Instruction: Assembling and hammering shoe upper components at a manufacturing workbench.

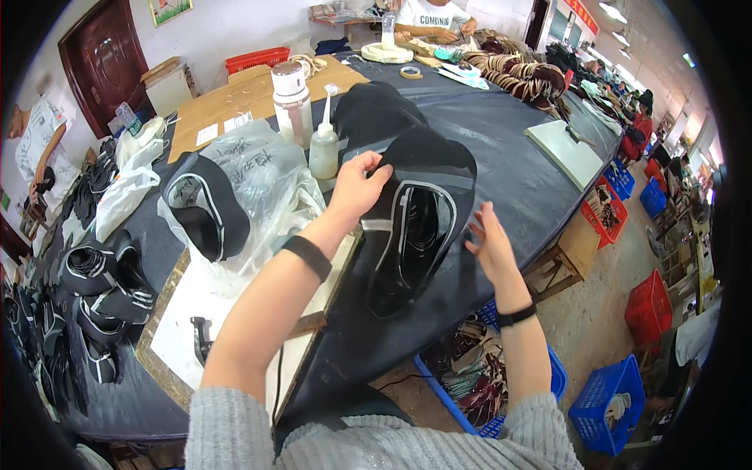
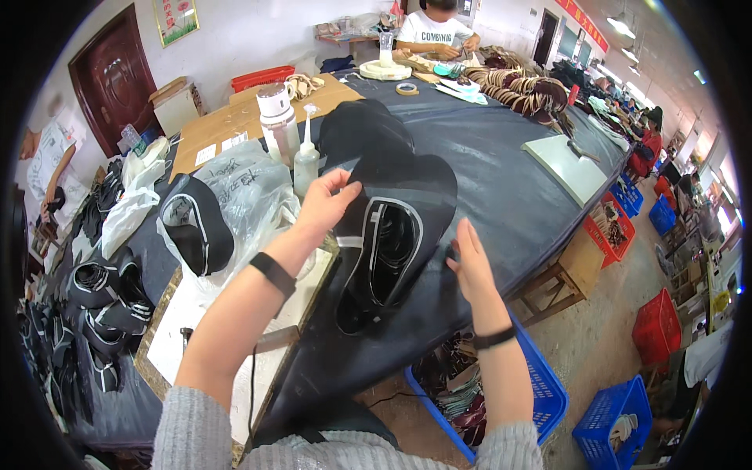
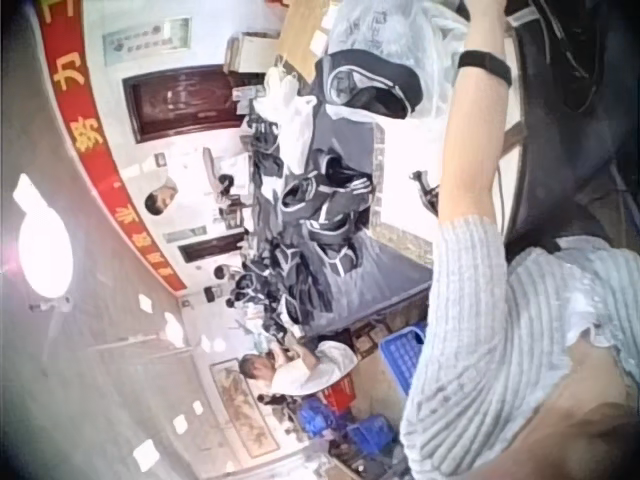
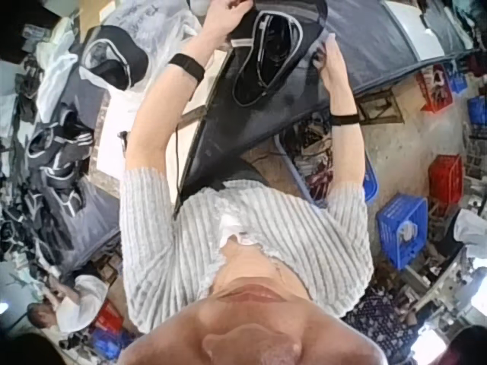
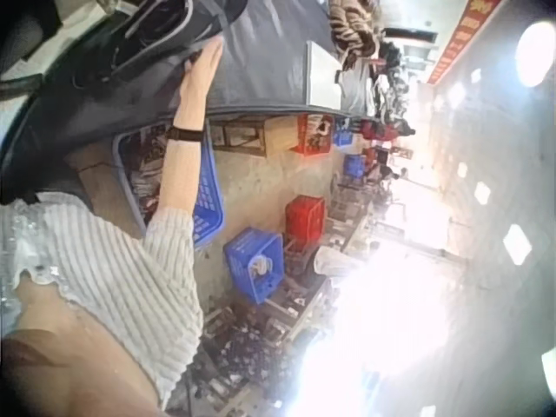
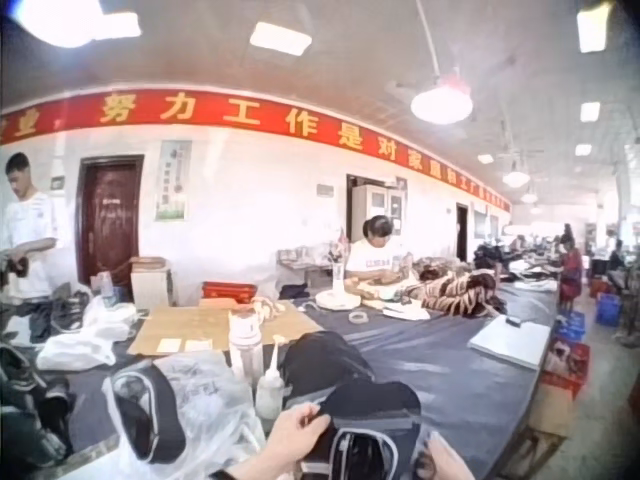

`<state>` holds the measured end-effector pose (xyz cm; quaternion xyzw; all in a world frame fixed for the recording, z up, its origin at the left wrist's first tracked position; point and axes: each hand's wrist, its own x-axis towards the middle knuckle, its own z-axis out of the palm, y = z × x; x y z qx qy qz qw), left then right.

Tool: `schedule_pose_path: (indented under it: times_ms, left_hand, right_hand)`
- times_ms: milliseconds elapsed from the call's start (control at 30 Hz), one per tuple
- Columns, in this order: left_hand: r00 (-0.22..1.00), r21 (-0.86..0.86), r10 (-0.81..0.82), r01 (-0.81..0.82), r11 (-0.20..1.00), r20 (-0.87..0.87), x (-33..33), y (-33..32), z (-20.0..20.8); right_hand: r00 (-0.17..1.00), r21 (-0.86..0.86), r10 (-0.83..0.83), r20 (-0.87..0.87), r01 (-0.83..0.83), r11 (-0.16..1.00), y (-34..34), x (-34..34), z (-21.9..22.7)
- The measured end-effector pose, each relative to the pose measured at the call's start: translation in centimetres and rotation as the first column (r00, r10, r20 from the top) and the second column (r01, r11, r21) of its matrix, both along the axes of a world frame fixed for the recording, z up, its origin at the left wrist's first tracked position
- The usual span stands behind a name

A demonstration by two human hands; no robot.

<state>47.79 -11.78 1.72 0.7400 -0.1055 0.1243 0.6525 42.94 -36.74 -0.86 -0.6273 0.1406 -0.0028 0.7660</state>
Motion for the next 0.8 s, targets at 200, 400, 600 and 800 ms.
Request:
schedule_pose_path:
  times_ms: [200,400,600,800]
  left_hand:
    - [0.958,-0.125,0.286,-0.286,0.95,-0.018,1.3,-0.3,-1.5]
    - [0.898,-0.192,0.421,-0.439,0.878,-0.13,2.5,-0.3,-2.1]
    - [0.897,-0.085,0.432,-0.426,0.901,0.089,-1.0,-1.7,-0.3]
    - [0.996,-0.212,0.039,-0.054,0.976,-0.078,-6.6,-3.3,3.2]
  right_hand:
    - [0.882,-0.107,0.39,0.267,-0.375,0.921,5.0,7.1,1.1]
    - [0.891,-0.345,0.324,0.318,-0.21,0.915,2.8,7.2,1.9]
    - [0.879,-0.651,0.331,0.345,-0.03,0.759,2.5,0.4,1.7]
    - [0.859,-0.739,0.138,0.492,0.33,0.587,0.8,-3.9,3.0]
